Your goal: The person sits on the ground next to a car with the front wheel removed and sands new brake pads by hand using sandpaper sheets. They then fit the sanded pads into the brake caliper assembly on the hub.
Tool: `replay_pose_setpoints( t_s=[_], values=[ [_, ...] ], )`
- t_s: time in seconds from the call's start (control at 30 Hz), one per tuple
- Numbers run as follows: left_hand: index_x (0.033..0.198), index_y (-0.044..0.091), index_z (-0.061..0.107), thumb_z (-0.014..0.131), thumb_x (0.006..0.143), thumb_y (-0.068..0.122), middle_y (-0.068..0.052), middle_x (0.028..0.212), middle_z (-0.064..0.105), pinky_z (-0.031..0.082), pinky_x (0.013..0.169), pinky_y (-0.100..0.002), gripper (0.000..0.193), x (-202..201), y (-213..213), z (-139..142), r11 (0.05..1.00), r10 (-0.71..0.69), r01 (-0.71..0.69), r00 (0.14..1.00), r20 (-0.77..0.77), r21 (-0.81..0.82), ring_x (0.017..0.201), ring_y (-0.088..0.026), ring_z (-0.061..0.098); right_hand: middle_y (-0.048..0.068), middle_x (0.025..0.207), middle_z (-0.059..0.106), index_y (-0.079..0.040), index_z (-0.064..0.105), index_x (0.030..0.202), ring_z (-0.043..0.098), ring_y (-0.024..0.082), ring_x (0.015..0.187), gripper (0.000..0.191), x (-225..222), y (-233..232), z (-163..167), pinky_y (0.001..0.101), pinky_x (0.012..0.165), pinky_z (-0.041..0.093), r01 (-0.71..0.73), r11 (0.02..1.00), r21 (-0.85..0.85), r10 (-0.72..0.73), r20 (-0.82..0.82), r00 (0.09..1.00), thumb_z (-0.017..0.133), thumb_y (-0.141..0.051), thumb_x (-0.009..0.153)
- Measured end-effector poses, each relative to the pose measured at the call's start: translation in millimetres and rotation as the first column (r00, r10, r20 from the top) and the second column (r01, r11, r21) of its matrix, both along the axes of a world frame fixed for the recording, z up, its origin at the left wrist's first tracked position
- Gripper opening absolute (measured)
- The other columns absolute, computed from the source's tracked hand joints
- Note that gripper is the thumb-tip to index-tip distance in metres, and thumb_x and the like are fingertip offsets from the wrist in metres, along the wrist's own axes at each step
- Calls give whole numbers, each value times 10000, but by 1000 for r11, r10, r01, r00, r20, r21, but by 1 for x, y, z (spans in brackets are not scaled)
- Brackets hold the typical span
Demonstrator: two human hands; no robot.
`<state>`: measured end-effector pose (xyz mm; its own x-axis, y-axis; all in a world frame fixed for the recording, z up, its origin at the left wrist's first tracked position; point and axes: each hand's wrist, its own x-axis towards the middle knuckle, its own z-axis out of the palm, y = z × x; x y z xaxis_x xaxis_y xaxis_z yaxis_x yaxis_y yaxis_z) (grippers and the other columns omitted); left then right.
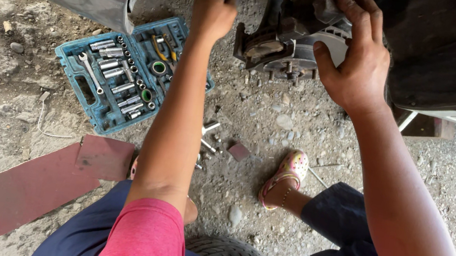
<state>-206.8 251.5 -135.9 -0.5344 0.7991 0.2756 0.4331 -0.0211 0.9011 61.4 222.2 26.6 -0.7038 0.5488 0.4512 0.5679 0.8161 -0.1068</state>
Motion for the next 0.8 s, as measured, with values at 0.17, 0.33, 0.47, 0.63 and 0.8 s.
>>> replay_pose_setpoints(
  t_s=[0.17,0.33,0.47,0.63,0.8],
  values=[
    [1185,97,625,714,950,246,-130,1113,755,601,854,-470,292,-22,-24,-13,981,-33,4,989,-144,-196,968,-310,757,136,1630,443,-141,449,1561,658,333,1357,656,1,3,-1,397,994,630,20,1000,6,-20,20,1000,810,-128,1014],
    [1164,179,490,716,730,15,-174,983,707,686,672,-414,515,-36,-50,-35,975,59,123,666,743,-187,771,-297,739,140,1604,463,-150,454,1560,645,373,1359,676,3,3,1,438,1024,602,17,997,79,-23,72,997,815,-147,988],
    [1074,-143,566,731,873,-25,-253,1000,676,631,830,-404,286,-25,-74,-60,995,97,42,-129,987,-93,907,-331,759,153,1538,546,-117,524,1498,654,363,1309,576,-1,2,10,443,967,592,-9,988,151,-3,80,997,782,-164,985],
    [1066,-61,608,715,909,51,-205,1070,645,630,915,-452,221,-1,-72,-69,981,-194,-95,-495,847,169,974,-332,692,79,1060,696,-110,734,1034,646,296,1007,174,-16,23,30,449,818,513,-9,906,424,-65,160,985,805,-268,1022],
    [998,0,640,653,915,214,-145,985,686,609,706,-435,230,2,-47,-53,989,-147,-64,-410,900,132,882,-277,684,44,855,674,-137,722,753,635,289,888,197,-32,68,36,476,857,473,-10,881,473,-104,213,972,794,-268,881]
  ],
)
